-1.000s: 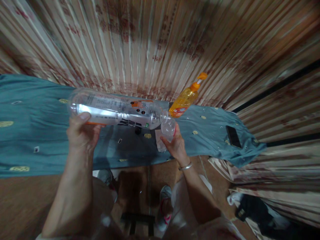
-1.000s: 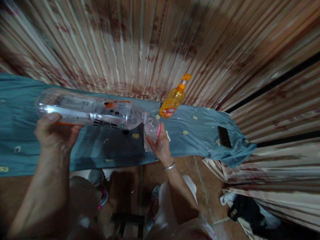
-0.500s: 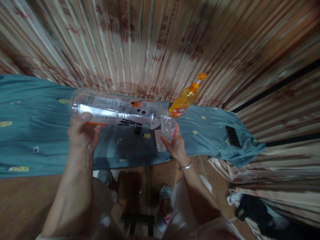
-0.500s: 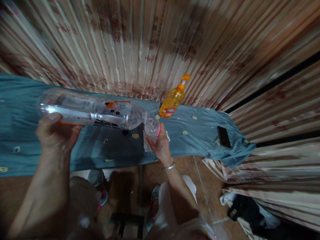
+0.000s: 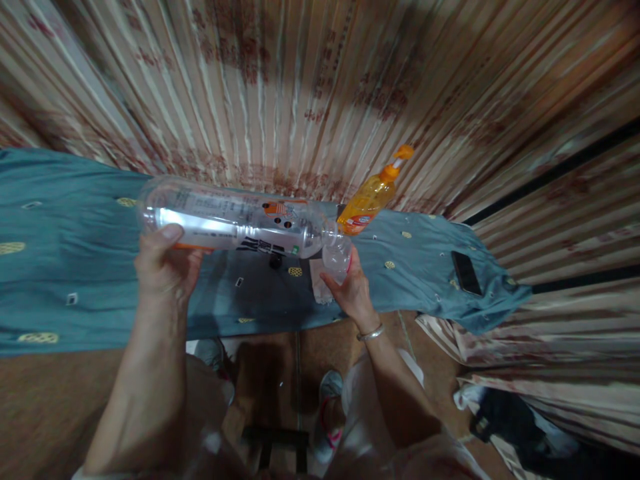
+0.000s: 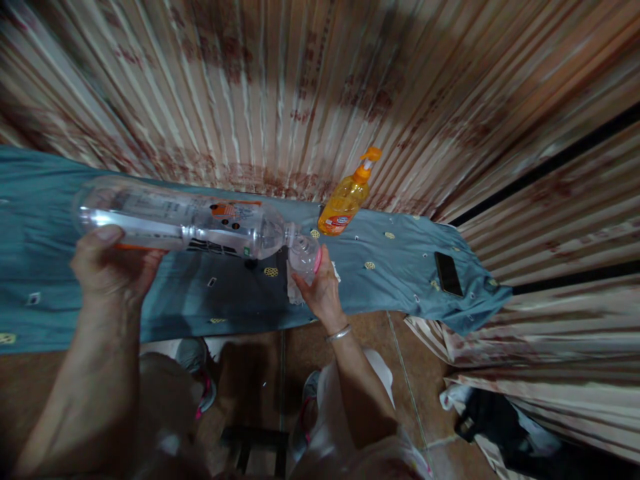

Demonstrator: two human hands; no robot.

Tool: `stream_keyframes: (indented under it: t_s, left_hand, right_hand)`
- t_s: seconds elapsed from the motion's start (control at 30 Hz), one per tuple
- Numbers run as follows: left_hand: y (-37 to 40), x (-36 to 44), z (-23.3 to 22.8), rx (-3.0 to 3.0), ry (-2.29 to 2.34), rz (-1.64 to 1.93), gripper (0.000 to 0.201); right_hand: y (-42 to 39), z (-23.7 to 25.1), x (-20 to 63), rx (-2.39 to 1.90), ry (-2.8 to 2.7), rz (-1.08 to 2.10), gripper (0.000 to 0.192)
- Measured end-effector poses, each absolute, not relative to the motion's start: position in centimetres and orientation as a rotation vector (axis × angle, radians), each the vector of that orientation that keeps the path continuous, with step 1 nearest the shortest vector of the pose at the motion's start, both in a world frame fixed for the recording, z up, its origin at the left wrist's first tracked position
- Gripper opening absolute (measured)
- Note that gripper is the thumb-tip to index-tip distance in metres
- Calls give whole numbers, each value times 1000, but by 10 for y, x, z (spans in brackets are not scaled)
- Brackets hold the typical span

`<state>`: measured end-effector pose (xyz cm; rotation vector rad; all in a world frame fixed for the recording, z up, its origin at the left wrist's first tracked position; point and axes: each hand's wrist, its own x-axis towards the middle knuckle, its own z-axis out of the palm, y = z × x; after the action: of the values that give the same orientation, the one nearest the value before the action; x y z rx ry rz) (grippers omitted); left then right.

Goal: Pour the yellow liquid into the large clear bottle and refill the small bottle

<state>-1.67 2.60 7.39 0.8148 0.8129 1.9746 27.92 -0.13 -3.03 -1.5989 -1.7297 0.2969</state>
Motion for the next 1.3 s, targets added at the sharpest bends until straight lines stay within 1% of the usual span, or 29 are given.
stream_keyframes:
  t_s: [0.23, 0.4, 0.6, 0.83, 1.07, 1.3]
  left_hand:
    - [27, -19, 71, 818, 794, 1975, 69]
    - [28, -19, 70, 767, 795, 1995, 68]
    - [29, -22, 66, 773, 786, 1987, 68]
    - [29, -23, 65, 763, 770, 1981, 68]
    - [30, -25, 63, 812, 752, 1980, 68]
    - [29, -23, 67, 773, 748, 1978, 69]
  right_hand:
    - [-1, -30, 279, -1579, -1721, 311, 96]
    - [-1, -28, 279, -1604, -1725, 326, 99]
    - [-1, -30, 279, -1604, -1721, 315, 95]
    - [-2, -23, 276, -1626, -1702, 375, 98]
    - [-2, -28, 278, -1564, -1690, 366, 97]
    - [-1, -29, 279, -1599, -1704, 322, 98]
